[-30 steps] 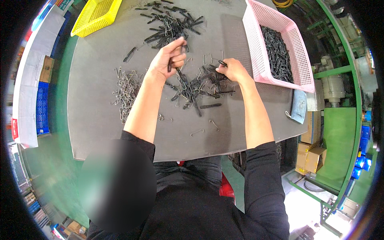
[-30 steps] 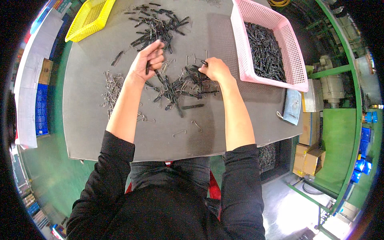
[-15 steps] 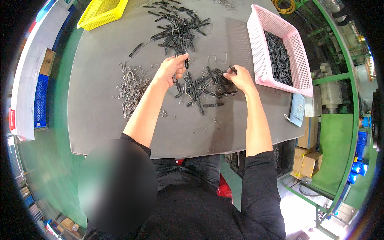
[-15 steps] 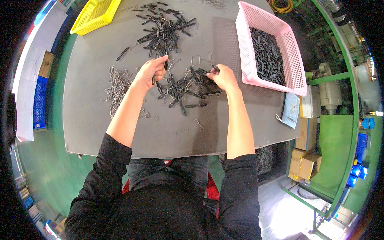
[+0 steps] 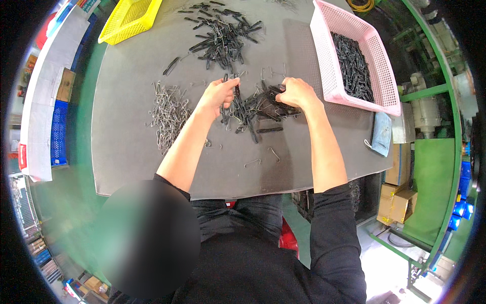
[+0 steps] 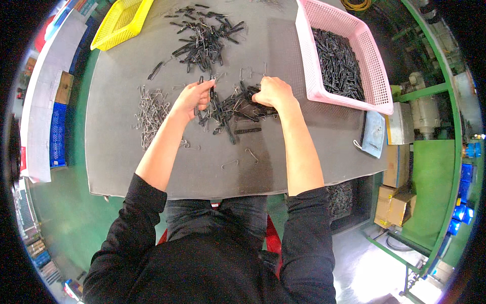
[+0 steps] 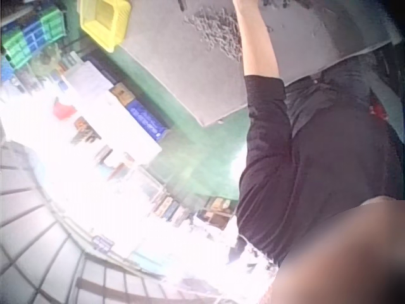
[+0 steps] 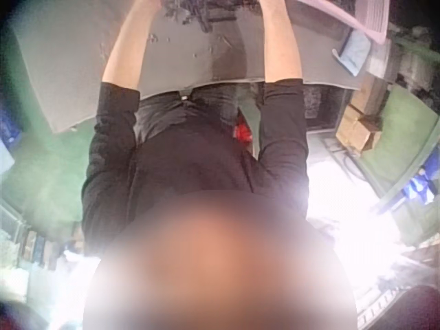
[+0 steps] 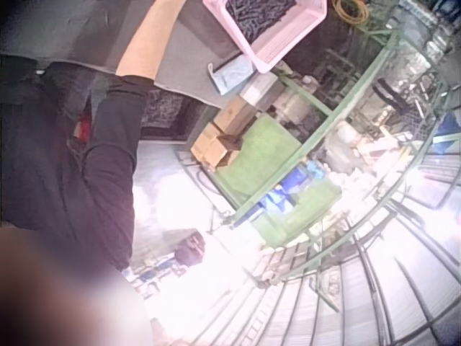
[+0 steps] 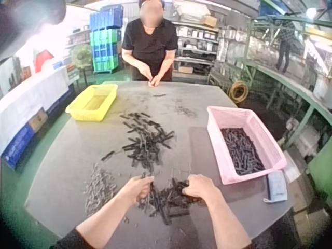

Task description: The person separates a mixed pile of black plastic fasteners and metal wire hooks on a table by hand, placing the black fasteners into a pink basket and the metal hooks into a yellow basket. After sorting, the person gathers the remaining metal hooks and transfers them into a black bin.

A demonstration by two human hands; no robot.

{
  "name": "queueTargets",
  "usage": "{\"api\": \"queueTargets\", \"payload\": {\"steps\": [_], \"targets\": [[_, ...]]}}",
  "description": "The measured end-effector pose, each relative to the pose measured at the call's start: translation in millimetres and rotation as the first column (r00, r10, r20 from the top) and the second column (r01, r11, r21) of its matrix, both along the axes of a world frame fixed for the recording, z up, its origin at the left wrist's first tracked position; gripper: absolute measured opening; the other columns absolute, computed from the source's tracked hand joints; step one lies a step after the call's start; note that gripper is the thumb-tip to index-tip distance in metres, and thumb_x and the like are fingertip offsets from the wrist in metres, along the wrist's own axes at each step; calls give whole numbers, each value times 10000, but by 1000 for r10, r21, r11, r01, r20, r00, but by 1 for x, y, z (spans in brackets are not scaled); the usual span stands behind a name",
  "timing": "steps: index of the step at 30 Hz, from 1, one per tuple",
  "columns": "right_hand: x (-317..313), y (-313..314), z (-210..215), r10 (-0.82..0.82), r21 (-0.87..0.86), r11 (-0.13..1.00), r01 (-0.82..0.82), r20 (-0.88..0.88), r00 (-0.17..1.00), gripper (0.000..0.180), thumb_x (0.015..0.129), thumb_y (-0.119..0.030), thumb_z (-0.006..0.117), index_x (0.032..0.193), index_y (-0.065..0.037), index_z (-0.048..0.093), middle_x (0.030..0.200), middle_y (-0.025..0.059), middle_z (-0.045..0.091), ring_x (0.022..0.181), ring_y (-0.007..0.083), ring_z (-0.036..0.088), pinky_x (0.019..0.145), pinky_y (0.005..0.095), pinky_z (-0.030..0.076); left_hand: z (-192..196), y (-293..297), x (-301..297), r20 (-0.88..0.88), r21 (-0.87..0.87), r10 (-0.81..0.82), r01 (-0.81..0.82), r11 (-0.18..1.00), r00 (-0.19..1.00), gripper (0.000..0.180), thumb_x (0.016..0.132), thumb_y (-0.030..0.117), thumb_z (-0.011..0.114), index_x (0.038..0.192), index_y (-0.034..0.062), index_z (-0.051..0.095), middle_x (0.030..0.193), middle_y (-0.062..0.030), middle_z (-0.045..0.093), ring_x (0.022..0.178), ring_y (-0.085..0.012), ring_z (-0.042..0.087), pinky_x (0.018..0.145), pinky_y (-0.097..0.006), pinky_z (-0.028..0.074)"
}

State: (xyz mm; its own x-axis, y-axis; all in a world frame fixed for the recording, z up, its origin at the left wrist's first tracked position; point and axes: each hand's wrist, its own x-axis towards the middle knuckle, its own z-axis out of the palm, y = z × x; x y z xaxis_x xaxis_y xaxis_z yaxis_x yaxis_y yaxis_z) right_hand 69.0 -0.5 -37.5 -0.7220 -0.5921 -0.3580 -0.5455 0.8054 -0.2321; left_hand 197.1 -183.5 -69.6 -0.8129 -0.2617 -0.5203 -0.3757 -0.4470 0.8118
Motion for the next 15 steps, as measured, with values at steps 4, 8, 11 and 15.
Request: {"api": "queueTargets", "payload": {"steps": [4,8,11,15], "targets": [[6,-1,-14,179,60,983,-171,-175,968,233,609,-138,601,778,14,647,840,205,633,801,320,631,702,398,509,2,-2,1,-1,46,2,-2,999,1000,173,839,228,575,833,64,522,538,91,303,455,-25,284,410,-205,221],[6,4,-8,160,44,987,-155,-157,975,240,616,-149,598,782,19,642,835,213,628,798,329,626,696,404,507,12,9,-19,16,139,147,-148,979,989,161,857,223,556,792,79,522,496,92,245,427,-36,239,371,-202,169],[9,24,9,35,-115,992,-53,-156,987,297,632,-178,597,845,27,625,845,227,620,816,350,613,714,413,497,25,16,-54,-89,168,241,-224,960,966,171,861,226,544,775,81,520,491,78,252,422,-48,248,373,-215,175],[-4,76,92,-180,-456,886,78,-185,966,380,668,-248,596,916,40,593,881,244,607,879,357,590,784,403,460,83,68,-127,-329,233,211,-138,963,920,149,847,181,540,762,60,521,568,41,348,452,-63,292,391,-223,223]]}}
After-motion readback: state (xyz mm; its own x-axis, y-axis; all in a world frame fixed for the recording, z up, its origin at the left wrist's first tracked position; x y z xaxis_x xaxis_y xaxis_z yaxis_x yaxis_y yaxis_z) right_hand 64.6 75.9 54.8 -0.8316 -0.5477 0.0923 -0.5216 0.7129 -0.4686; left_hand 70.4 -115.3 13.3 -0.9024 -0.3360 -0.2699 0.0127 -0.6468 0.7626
